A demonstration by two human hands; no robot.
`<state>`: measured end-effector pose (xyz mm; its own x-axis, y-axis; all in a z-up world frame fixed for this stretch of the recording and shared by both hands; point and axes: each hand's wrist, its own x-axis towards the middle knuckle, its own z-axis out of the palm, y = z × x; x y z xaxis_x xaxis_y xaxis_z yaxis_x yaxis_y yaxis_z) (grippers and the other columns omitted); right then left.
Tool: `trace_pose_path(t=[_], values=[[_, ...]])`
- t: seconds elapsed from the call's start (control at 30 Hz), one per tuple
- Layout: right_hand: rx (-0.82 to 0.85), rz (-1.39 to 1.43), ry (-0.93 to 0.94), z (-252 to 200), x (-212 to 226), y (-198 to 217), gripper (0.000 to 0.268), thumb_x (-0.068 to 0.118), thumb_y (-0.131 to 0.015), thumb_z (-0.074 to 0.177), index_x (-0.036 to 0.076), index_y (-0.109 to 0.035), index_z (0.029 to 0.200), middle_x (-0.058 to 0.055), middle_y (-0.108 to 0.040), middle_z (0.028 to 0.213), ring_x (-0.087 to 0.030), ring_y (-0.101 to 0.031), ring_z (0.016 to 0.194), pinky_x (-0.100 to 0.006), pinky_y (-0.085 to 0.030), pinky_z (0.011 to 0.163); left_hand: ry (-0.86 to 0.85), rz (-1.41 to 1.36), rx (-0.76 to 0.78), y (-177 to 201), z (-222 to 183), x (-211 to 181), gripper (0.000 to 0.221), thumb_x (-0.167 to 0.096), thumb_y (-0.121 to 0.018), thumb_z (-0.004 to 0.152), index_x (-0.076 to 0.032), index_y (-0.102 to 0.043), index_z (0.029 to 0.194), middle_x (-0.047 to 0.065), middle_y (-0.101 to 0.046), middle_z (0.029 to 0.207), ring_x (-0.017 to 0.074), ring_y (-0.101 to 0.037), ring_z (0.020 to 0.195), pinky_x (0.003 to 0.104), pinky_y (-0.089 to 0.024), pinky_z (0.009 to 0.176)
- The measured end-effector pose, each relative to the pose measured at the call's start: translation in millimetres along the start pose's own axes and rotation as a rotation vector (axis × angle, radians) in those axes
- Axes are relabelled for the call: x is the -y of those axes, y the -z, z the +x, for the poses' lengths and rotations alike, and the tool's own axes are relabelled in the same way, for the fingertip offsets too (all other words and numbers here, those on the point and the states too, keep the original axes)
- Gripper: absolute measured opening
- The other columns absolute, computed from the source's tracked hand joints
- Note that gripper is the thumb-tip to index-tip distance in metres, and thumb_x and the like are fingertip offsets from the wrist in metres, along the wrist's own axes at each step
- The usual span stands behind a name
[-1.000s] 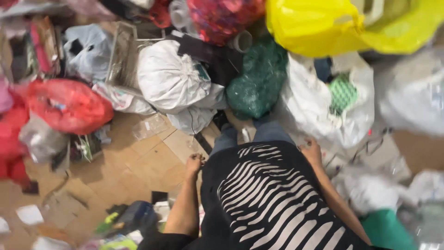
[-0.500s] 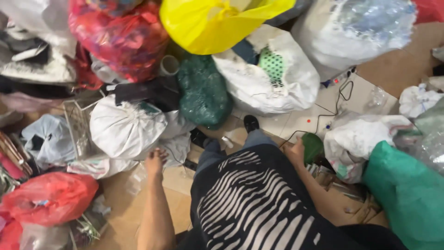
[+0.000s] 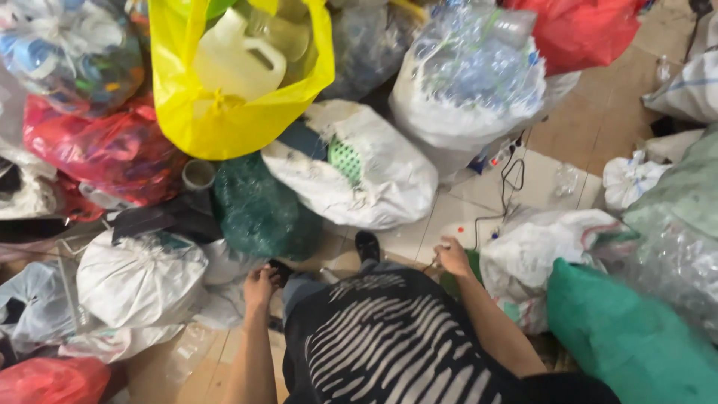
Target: The recorder is sorting various plastic bottles and containers into different bags at a recycling center.
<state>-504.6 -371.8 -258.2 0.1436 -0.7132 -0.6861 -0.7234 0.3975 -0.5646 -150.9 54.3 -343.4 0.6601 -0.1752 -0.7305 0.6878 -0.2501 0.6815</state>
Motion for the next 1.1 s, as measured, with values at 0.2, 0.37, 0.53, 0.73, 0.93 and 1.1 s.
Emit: trace_pose_path(t=[0.2,0.37,0.53,0.73,0.93,1.1], values=[[0.141,0.393,0.005,69.3,-108.5,58.7,0.034,0.01,-0.067,0.091,-0.001,-0.061,0.123,-0.013,-0.068,0.089,-0.021,-0.066,0.066,-0.034,-0.054,0.056,-0.127,0.26,0.098,-142.9,-32.7,-75.7,0.028,-0.021,-0.063,0.097,-0.003,-0.064,0.118,0.01,-0.072,0.1,0.0189,-0.071,0.077,0.03,-0.054,0.06],[0.052,0.296,-0.084,42.8,-199.6,74.2,0.03,0.013,-0.062,0.096,-0.002,-0.064,0.122,-0.014,-0.07,0.095,-0.02,-0.066,0.074,-0.033,-0.055,0.063,-0.379,0.442,0.164,-216.1,-21.7,-98.0,0.034,-0.023,-0.069,0.097,0.001,-0.065,0.12,0.014,-0.075,0.101,0.0202,-0.074,0.083,0.031,-0.058,0.071],[0.012,0.221,-0.077,-11.3,-174.0,85.3,0.032,0.013,-0.061,0.099,-0.006,-0.065,0.125,-0.018,-0.07,0.099,-0.023,-0.066,0.077,-0.035,-0.053,0.066,-0.342,0.557,0.174,-261.4,-26.4,-131.3,0.042,-0.025,-0.069,0.094,-0.001,-0.061,0.127,0.014,-0.074,0.109,0.0221,-0.076,0.085,0.035,-0.057,0.075],[-0.063,0.083,-0.087,-60.6,-110.6,91.1,0.034,0.013,-0.061,0.099,-0.005,-0.067,0.127,-0.019,-0.072,0.103,-0.024,-0.069,0.082,-0.035,-0.054,0.07,-0.496,0.767,0.239,-277.2,25.4,-102.4,0.071,-0.03,-0.079,0.086,-0.006,-0.047,0.145,0.028,-0.042,0.145,0.0401,-0.056,0.121,0.043,-0.05,0.098],[-0.081,-0.059,-0.097,-65.6,-111.9,55.3,0.036,0.013,-0.062,0.098,-0.004,-0.069,0.129,-0.02,-0.075,0.108,-0.026,-0.071,0.086,-0.035,-0.055,0.074,-0.522,1.06,0.228,-263.1,2.7,-185.2,0.096,-0.031,-0.086,0.079,-0.01,-0.03,0.155,0.036,-0.012,0.159,0.055,-0.043,0.13,0.051,-0.042,0.109],[-0.066,0.237,-0.275,-35.7,-74.1,58.8,0.049,0.009,-0.053,0.096,0.001,-0.052,0.144,-0.025,-0.073,0.109,-0.033,-0.072,0.081,-0.042,-0.059,0.068,-0.538,1.429,0.413,-255.6,29.0,-231.2,0.098,-0.018,-0.072,0.084,-0.019,-0.016,0.163,0.015,-0.016,0.169,0.0444,-0.051,0.129,0.054,-0.048,0.103]])
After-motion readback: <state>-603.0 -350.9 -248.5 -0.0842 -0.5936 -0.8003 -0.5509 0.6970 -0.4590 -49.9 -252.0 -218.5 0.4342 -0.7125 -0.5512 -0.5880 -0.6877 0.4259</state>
